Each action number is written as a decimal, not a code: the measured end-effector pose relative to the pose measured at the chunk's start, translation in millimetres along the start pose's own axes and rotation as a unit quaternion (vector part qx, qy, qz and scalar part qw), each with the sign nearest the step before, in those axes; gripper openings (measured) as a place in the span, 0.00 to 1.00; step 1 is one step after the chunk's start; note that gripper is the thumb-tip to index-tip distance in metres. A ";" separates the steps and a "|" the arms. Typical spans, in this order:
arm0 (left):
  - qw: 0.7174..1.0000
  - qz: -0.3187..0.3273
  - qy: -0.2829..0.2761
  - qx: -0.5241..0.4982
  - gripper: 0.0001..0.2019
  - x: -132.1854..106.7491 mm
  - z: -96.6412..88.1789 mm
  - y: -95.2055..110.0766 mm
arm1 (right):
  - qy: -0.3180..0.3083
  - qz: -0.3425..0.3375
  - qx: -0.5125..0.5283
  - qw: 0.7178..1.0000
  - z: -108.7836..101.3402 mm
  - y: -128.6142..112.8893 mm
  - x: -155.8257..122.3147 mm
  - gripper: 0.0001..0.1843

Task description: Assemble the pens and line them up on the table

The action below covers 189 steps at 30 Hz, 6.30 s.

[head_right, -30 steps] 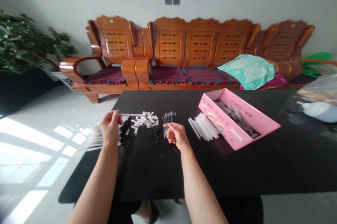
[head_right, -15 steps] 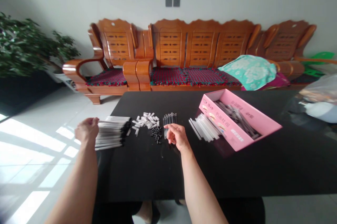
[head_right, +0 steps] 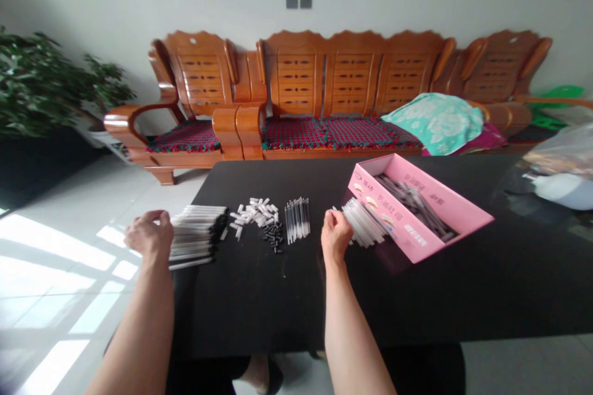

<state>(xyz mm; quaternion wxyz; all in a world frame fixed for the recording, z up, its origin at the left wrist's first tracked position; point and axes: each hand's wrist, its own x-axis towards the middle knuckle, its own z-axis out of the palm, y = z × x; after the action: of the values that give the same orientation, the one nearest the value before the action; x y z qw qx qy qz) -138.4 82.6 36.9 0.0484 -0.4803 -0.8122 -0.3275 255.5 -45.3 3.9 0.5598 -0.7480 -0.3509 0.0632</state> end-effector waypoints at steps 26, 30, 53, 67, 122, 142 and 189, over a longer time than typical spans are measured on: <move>0.923 0.286 -0.156 -0.206 0.08 -135.1 37.7 91.4 | 0.002 0.001 -0.419 0.908 -13.2 9.4 9.0 0.11; 0.921 0.287 -0.154 -0.213 0.08 -137.0 40.3 89.8 | 0.073 -0.043 -0.324 0.942 -10.1 12.8 8.5 0.12; 0.856 0.423 -0.255 -0.150 0.07 -178.3 23.5 129.4 | -0.089 0.145 0.344 0.923 22.7 -9.6 -14.8 0.10; 0.871 0.410 -0.233 -0.136 0.05 -182.2 19.0 125.9 | -0.067 0.146 0.348 0.923 29.1 -0.6 -12.6 0.10; 0.881 0.420 -0.219 -0.007 0.08 -186.9 9.5 129.4 | -0.095 0.148 0.352 0.919 29.1 0.6 -14.4 0.09; 0.885 0.421 -0.200 -0.025 0.06 -185.7 14.2 127.9 | -0.093 0.149 0.347 0.921 28.9 -1.8 -14.7 0.09; 0.743 0.477 -0.351 -0.313 0.05 -168.4 14.6 112.1 | -0.002 0.112 0.441 0.890 -3.3 7.0 20.5 0.09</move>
<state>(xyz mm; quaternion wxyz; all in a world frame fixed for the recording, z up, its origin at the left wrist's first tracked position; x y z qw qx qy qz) 45.9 1.4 13.7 -0.2429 -0.8742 -0.2885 -0.3060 275.6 -36.7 5.1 0.8206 -0.4587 -0.2014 0.2752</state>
